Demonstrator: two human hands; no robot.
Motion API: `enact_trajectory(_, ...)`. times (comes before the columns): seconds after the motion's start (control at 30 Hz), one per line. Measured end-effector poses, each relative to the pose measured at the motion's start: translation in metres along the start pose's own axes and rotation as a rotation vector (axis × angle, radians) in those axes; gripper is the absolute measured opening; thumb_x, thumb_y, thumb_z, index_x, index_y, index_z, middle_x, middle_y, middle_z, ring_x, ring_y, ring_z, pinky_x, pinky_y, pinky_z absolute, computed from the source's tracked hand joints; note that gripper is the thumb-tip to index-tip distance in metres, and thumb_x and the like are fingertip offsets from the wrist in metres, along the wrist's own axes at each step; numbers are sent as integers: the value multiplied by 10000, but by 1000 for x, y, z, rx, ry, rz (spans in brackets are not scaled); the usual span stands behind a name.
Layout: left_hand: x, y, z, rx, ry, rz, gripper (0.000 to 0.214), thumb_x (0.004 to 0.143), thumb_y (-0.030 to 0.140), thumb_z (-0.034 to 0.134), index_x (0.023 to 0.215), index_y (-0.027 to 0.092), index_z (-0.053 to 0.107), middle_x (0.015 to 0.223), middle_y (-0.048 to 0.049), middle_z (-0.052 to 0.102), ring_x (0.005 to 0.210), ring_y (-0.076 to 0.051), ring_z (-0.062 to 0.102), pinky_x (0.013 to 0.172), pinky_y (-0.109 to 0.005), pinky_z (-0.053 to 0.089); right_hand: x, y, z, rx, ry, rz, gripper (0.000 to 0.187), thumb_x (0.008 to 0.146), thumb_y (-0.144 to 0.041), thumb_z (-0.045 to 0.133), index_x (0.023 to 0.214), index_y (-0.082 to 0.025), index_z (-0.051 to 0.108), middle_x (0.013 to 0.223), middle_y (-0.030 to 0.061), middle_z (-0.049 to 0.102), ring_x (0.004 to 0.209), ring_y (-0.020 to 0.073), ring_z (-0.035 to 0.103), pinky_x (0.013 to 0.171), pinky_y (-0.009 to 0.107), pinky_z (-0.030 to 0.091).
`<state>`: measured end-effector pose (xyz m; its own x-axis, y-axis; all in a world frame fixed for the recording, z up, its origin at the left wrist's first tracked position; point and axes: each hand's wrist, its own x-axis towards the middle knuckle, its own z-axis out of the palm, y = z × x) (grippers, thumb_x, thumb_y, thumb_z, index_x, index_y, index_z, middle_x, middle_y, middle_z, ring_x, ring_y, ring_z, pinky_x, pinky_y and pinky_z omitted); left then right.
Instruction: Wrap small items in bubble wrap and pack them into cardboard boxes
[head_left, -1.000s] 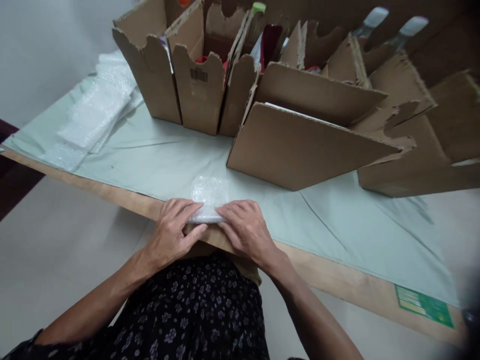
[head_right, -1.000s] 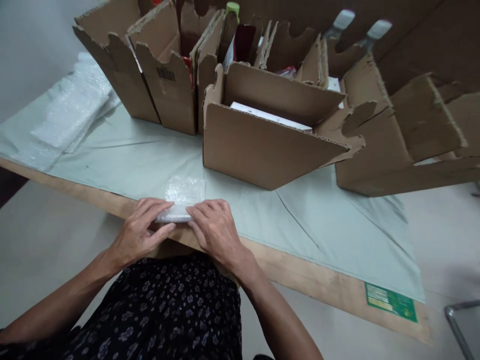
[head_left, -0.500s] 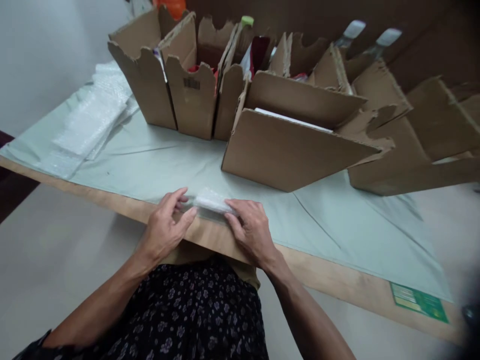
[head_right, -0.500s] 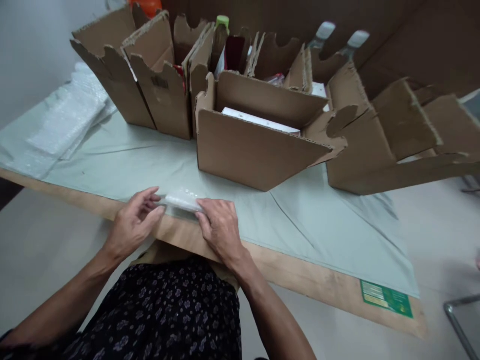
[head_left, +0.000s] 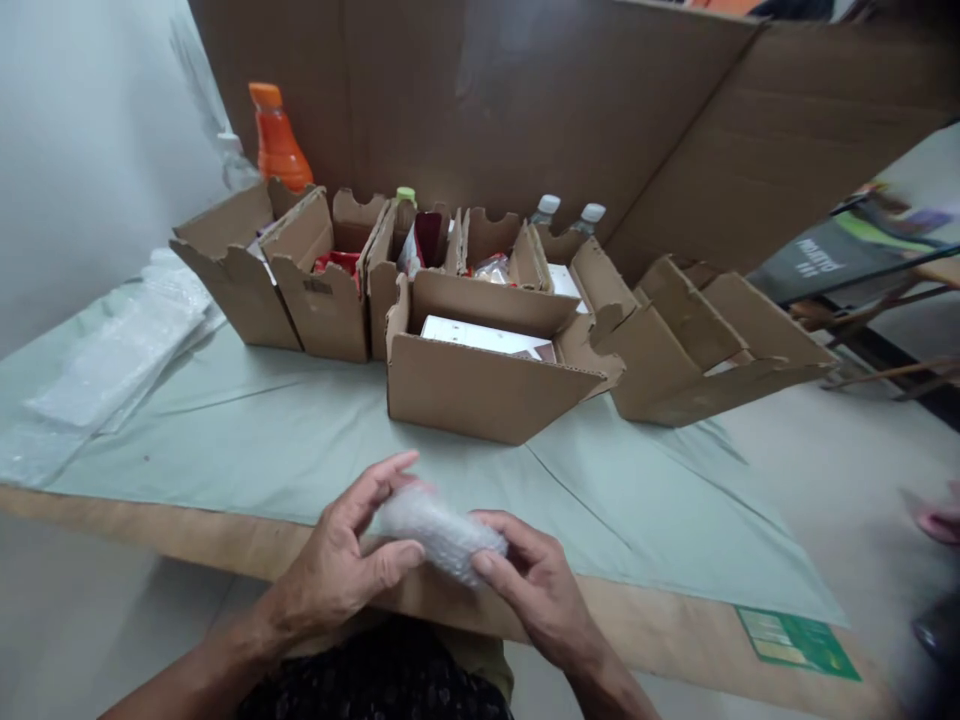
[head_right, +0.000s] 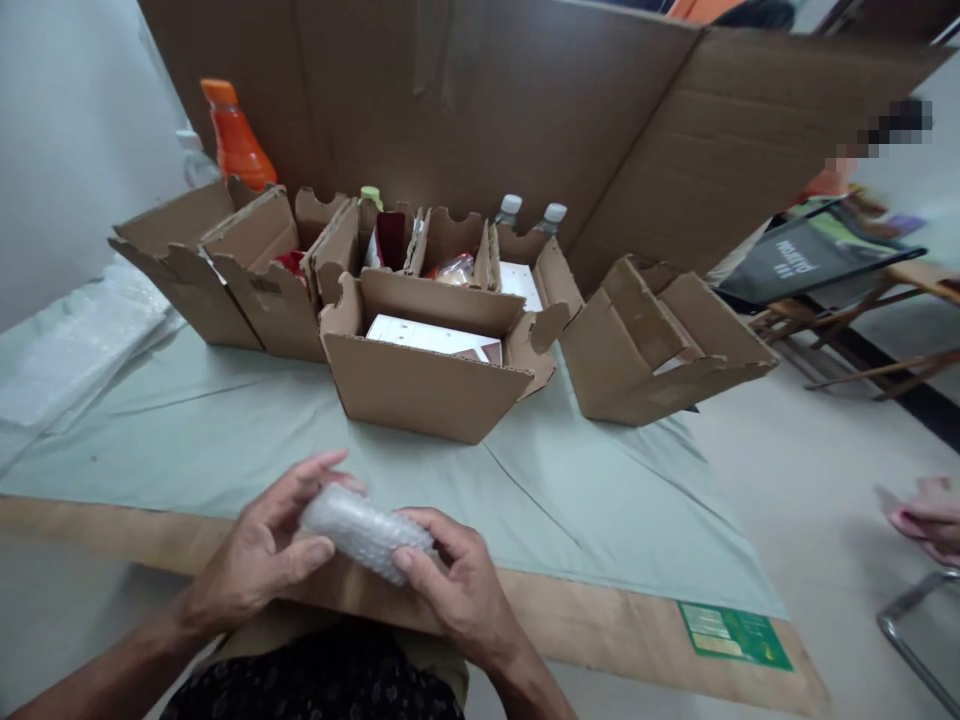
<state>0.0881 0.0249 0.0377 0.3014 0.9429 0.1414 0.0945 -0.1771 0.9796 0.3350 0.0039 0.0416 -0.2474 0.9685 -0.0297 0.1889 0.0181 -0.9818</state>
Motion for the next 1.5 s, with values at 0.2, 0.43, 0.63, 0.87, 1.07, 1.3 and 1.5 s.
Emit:
enact_trajectory(0.2, 103, 40, -33, 750, 399, 611, 594, 839, 287, 776, 1397, 226, 581, 1536, -164, 509, 1445, -354, 464, 1195, -563, 394, 13, -53, -81, -226, 410, -268, 267, 931, -441, 710, 1152, -300, 762, 956, 21, 786, 746, 167, 712, 601, 243, 563)
enact_trajectory(0.43, 119, 27, -16, 628, 434, 556, 127, 903, 109, 624, 998, 185, 663, 1484, -177, 563, 1423, -282, 536, 1112, -454, 499, 120, -140, -106, -1098, 363, -884, 213, 966, -337, 678, 1155, -260, 736, 1094, 37, 777, 916, 200, 703, 793, 352, 537)
enact_trajectory(0.63, 123, 22, -9, 531, 470, 523, 161, 907, 101, 633, 1030, 193, 681, 1550, -163, 517, 1451, -268, 513, 1141, -447, 481, 217, -159, -51, -1503, -268, -1050, 204, 1008, -161, 558, 918, -188, 739, 987, 61, 764, 941, 203, 641, 830, 368, 473)
enact_trajectory(0.87, 124, 20, -10, 458, 440, 457, 154, 921, 146, 633, 1040, 221, 696, 1581, -139, 499, 1478, -288, 483, 1125, -471, 501, 238, -185, -35, -1391, -344, -904, 333, 1031, -347, 487, 902, -199, 757, 1037, -31, 775, 1029, 129, 645, 931, 364, 486)
enact_trajectory(1.07, 122, 17, -8, 444, 454, 456, 150, 932, 134, 641, 1042, 223, 689, 1608, -125, 466, 1496, -292, 459, 1115, -434, 509, 245, -159, -31, -1126, -567, -840, 282, 984, -145, 542, 804, -188, 755, 910, 11, 769, 930, 154, 679, 854, 337, 518)
enact_trajectory(1.3, 125, 12, -7, 416, 472, 484, 203, 932, 112, 634, 1093, 232, 671, 1511, -103, 569, 1485, -298, 471, 1134, -476, 498, 255, -137, -26, -1114, -584, -754, 223, 928, -61, 554, 1066, -170, 692, 910, -3, 719, 810, 120, 630, 723, 246, 453)
enact_trajectory(1.5, 121, 10, -5, 437, 481, 463, 201, 953, 133, 628, 1124, 228, 675, 1624, -119, 454, 1448, -291, 522, 1144, -465, 498, 239, -143, -34, -1356, -260, -832, 147, 997, -139, 527, 1026, -171, 668, 1014, 63, 691, 889, 176, 612, 754, 300, 446)
